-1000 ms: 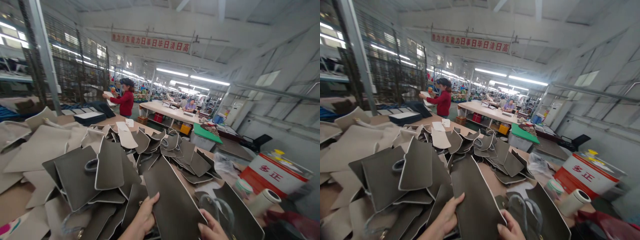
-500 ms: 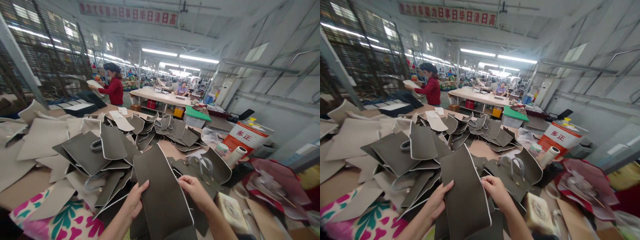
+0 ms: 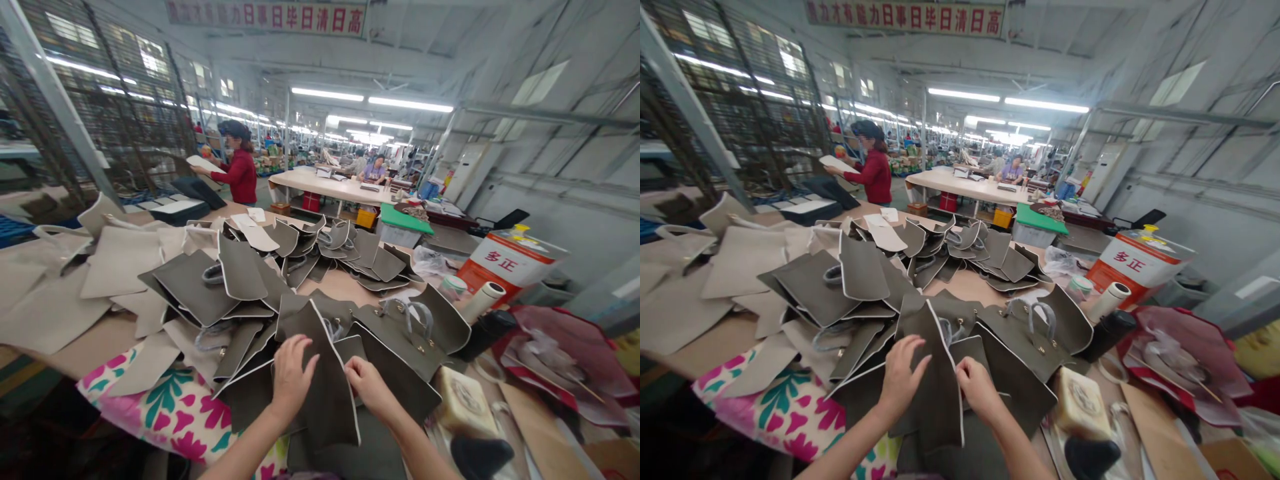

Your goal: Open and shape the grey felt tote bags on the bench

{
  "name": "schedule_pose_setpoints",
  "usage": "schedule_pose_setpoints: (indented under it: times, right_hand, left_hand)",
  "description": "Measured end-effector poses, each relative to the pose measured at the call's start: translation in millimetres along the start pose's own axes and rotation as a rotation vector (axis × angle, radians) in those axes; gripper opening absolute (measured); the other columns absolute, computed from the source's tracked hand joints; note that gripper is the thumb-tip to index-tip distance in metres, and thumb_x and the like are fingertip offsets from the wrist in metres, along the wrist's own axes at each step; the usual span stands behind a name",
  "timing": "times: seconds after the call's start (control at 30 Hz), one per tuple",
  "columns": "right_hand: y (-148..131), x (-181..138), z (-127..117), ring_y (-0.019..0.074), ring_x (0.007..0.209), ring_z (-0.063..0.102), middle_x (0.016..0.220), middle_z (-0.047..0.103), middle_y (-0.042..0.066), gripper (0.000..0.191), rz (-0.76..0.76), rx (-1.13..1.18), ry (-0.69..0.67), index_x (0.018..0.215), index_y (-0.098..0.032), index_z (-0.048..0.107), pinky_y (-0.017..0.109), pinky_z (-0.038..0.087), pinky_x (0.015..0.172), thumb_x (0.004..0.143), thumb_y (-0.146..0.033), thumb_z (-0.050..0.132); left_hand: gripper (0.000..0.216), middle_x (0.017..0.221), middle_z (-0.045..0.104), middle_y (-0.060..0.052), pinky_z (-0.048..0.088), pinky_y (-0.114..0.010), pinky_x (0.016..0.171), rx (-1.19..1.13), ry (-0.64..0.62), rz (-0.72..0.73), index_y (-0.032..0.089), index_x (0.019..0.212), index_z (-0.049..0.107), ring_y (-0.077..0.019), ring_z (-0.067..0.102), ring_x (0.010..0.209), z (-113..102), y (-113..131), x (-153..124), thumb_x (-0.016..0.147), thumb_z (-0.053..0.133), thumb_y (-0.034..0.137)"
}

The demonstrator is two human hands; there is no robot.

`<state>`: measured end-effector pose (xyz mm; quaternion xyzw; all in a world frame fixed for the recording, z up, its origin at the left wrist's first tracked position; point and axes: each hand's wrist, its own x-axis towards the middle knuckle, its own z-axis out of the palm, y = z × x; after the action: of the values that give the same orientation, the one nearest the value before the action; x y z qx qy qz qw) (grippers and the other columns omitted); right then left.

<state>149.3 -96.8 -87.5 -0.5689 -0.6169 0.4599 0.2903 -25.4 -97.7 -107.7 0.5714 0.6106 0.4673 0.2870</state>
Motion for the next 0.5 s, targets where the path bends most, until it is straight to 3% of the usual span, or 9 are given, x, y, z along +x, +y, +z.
schedule_pose_setpoints:
  times: [0.1,0.17,0.5]
  right_hand:
    - [8.7,0.7,18.5,0.011,0.051,0.047,0.054,0.048,-0.004,0.013,-0.026,-0.063,0.004,0.061,-0.019,0.044,0.02,0.035,0.046,0.073,-0.023,0.043]
    - [12.2,-0.6,25.9,0.0119,0.053,0.048,0.056,0.051,-0.003,0.014,-0.037,-0.095,0.005,0.061,-0.019,0.045,0.021,0.036,0.048,0.074,-0.024,0.042]
    - [19.4,-9.7,38.1,0.0154,0.057,0.048,0.058,0.049,-0.001,0.014,-0.096,-0.284,0.092,0.059,-0.021,0.04,0.025,0.034,0.055,0.073,-0.022,0.038]
  left_hand:
    - [0.023,0.066,0.058,-0.002,0.043,-0.029,0.064,-0.004,-0.303,-0.146,0.017,0.066,0.051,-0.0179,0.056,0.068,13.2,2.1,-17.0,0.075,0.048,0.038]
    - [0.023,0.054,0.053,0.002,0.04,-0.024,0.052,-0.014,-0.327,-0.215,0.017,0.064,0.047,-0.0143,0.052,0.053,21.6,0.5,-25.9,0.075,0.046,0.037]
    - [0.012,0.057,0.051,0.002,0.032,-0.023,0.054,0.073,-0.336,-0.235,0.016,0.059,0.048,-0.0128,0.047,0.058,19.3,2.4,-29.2,0.068,0.048,0.023]
